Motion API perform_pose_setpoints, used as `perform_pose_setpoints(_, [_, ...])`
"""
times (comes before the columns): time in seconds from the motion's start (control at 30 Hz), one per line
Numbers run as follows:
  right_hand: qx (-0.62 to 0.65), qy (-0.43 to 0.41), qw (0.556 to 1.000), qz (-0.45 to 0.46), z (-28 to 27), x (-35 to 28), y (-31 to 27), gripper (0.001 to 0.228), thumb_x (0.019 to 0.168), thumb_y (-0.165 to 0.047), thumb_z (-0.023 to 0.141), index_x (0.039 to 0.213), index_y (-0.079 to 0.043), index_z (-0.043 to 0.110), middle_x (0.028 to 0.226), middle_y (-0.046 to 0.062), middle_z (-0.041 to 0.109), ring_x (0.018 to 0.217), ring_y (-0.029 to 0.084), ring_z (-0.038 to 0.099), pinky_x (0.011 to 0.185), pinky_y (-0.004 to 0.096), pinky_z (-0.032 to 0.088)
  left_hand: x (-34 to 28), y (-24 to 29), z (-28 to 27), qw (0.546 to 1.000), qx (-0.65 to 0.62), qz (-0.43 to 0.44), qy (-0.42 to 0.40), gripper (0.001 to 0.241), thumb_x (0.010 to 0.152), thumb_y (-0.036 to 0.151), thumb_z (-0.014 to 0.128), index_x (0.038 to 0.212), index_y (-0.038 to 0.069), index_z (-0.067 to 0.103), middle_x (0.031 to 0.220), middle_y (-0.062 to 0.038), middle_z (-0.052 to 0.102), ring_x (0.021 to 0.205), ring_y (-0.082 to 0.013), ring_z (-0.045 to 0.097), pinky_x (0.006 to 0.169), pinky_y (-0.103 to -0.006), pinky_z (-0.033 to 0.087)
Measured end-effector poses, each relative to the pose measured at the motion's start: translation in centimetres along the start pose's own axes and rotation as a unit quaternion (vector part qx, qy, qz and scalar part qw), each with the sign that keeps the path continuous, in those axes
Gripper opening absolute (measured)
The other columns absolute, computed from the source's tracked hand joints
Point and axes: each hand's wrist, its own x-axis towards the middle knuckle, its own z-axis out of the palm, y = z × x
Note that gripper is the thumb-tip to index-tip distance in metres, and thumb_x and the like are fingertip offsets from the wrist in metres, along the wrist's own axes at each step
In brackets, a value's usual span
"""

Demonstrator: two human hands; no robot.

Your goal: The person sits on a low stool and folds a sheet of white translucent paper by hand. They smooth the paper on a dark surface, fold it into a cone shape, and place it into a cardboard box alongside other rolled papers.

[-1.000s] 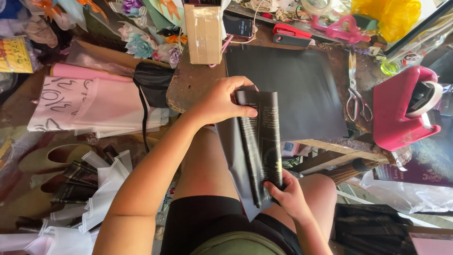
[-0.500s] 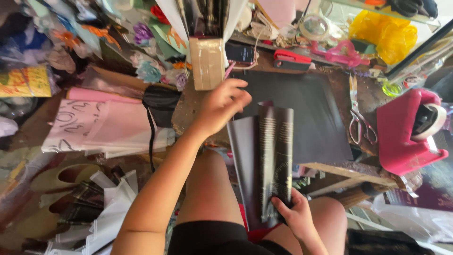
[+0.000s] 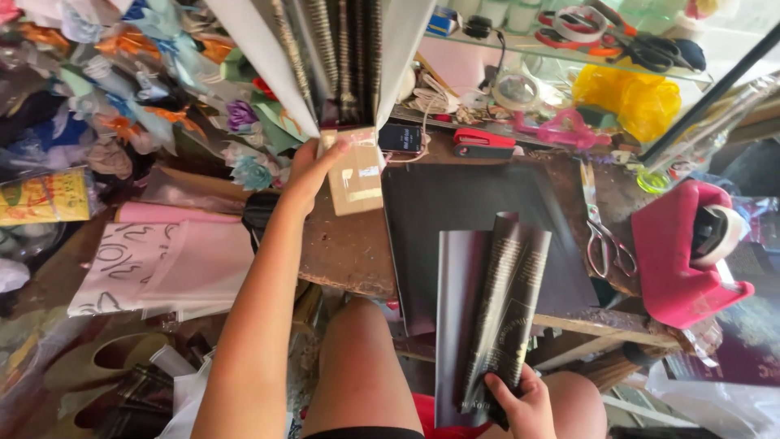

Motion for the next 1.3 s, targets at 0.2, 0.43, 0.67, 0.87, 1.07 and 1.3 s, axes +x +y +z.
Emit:
perform_pose_setpoints(0.2, [0.026, 0.042, 0.998, -0.037, 2.5, -1.7, -3.6, 0.018, 0.085, 0.0, 0.077, 0.102, 0.004, 0.073, 0.084, 0.012, 0.073, 0.076, 0.019, 0.064, 0.066, 0.032, 0.055, -16.1, -1.3, 1.1, 0.97, -0.202, -0.13, 0.038, 0.07, 0.057, 0.027, 0.083, 0.119, 0.002, 0.063, 0.105, -0.015, 0.073, 0.095, -0.029, 0.072, 0.078, -0.0442, 0.058])
perform_pose_setpoints(0.43, [0.003, 0.039, 0.999, -0.026, 7.6, -2.8, -5.4, 0.015, 0.085, -0.001, 0.077, 0.099, 0.0, 0.073, 0.084, 0.007, 0.073, 0.075, 0.015, 0.062, 0.066, 0.028, 0.052, -30.8, -4.9, 5.1, 0.947, -0.284, -0.146, -0.025, 0.062, 0.072, 0.035, 0.081, 0.12, 0.0, 0.064, 0.101, -0.017, 0.075, 0.087, -0.0326, 0.073, 0.07, -0.0448, 0.059])
perform_pose_setpoints(0.67, [0.031, 0.023, 0.999, -0.01, 10.6, -5.1, -6.0, 0.013, 0.089, 0.003, 0.072, 0.101, 0.0, 0.073, 0.085, 0.01, 0.074, 0.072, 0.019, 0.065, 0.064, 0.031, 0.056, -34.1, -4.8, 7.6, 0.967, -0.214, -0.134, -0.032, 0.058, 0.079, 0.048, 0.071, 0.119, 0.005, 0.072, 0.109, -0.011, 0.078, 0.105, -0.0292, 0.075, 0.093, -0.0418, 0.058])
perform_pose_setpoints(0.87, [0.013, 0.031, 0.999, -0.001, 10.5, -5.8, -5.7, 0.015, 0.086, 0.001, 0.074, 0.101, -0.001, 0.074, 0.084, 0.008, 0.073, 0.076, 0.018, 0.063, 0.068, 0.031, 0.052, -34.3, -3.9, 8.2, 0.972, -0.174, -0.157, 0.003, 0.067, 0.078, 0.048, 0.07, 0.132, 0.009, 0.065, 0.118, -0.008, 0.076, 0.115, -0.025, 0.071, 0.103, -0.0373, 0.053])
perform_pose_setpoints(1.07, [0.018, 0.02, 1.0, 0.008, 10.6, -5.5, -6.1, 0.02, 0.086, 0.002, 0.074, 0.106, 0.001, 0.075, 0.09, 0.011, 0.076, 0.081, 0.02, 0.066, 0.074, 0.031, 0.054, -34.3, -4.5, 8.6, 0.972, -0.173, -0.157, -0.007, 0.07, 0.078, 0.048, 0.071, 0.136, 0.01, 0.062, 0.121, -0.007, 0.075, 0.116, -0.0236, 0.069, 0.104, -0.0364, 0.052])
perform_pose_setpoints(1.3, [0.01, -0.004, 1.0, -0.022, 10.3, -5.9, -5.1, 0.013, 0.086, 0.002, 0.074, 0.098, -0.002, 0.073, 0.083, 0.007, 0.073, 0.074, 0.015, 0.063, 0.069, 0.029, 0.052, -34.5, -4.2, 9.0, 0.973, -0.179, -0.144, 0.004, 0.06, 0.08, 0.04, 0.073, 0.13, 0.007, 0.066, 0.119, -0.01, 0.077, 0.114, -0.0256, 0.072, 0.099, -0.0376, 0.057])
